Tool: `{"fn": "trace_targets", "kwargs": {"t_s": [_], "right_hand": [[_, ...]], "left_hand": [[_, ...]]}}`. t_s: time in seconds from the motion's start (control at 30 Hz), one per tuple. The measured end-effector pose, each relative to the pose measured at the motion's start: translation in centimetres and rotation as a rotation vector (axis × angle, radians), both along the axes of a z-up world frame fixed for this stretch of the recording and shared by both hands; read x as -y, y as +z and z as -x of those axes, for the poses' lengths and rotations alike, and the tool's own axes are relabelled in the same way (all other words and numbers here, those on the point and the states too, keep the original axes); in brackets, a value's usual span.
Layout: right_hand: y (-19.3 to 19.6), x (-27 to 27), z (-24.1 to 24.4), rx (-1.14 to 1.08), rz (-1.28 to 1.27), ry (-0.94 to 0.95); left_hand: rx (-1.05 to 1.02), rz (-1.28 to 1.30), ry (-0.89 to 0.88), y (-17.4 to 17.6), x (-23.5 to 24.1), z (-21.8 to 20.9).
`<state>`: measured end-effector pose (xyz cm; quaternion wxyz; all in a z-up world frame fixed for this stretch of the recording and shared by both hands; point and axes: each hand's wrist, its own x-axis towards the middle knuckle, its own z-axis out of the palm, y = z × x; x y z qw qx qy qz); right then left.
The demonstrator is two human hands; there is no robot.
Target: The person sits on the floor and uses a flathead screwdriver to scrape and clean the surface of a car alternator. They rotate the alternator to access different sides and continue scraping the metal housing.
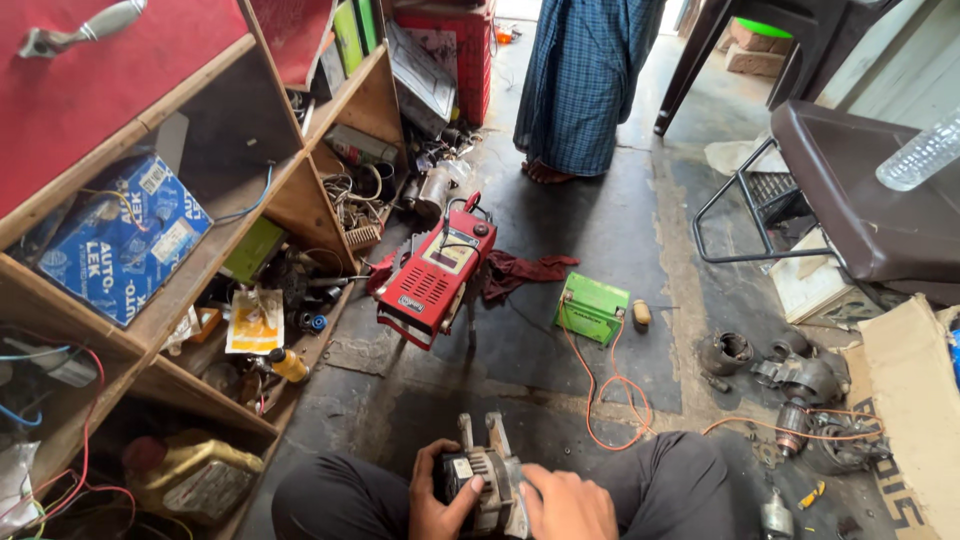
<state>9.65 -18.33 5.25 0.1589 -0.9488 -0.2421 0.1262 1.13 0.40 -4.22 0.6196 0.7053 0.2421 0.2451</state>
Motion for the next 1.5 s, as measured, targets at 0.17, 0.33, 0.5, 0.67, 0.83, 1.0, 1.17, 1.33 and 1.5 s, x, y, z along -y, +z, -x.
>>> {"fn": "trace_targets", "kwargs": {"t_s": [0.17,0.33,0.5,0.67,0.83,1.0,1.17,1.33,1.5], "right_hand": [[2.4,-0.2,-0.8,-0.061,-0.001,0.067],[2.4,-0.3,-0.5,0.042,-0.051,0.063],[2.5,-0.8,-0.2,0.048,-0.093,0.078],[3.1,0.1,0.5,0.024,-0.139,0.041],[3.3,0.2,0.9,-0.006,-0.039,0.053],[3.9,0.6,1.6,0.045,-0.095,0.035],[3.3,2.3,2.4,-0.176,-0.185,-0.061],[2.8,5.1,0.6,-0.399,-0.614,0.009],[2.3,5.4,0.2,-0.234,-0.517,-0.07]], "left_hand": [[-0.161,0.126,-0.029,1.6,-0.4,-0.4],[-0.013,-0.011,-0.018,1.6,0.3,0.2],[-0.023,-0.019,-0.009,2.1,-0.1,0.4],[0.038,-0.065,-0.001,2.3,0.7,0.4],[0.036,-0.061,-0.02,3.2,0.6,0.7],[0.029,-0.043,-0.019,3.7,0.8,0.6],[0.085,-0.134,-0.046,2.6,0.6,1.4],[0.139,-0.114,-0.054,2.8,0.5,1.1],[0.153,-0.084,-0.071,3.1,0.6,1.2]]}}
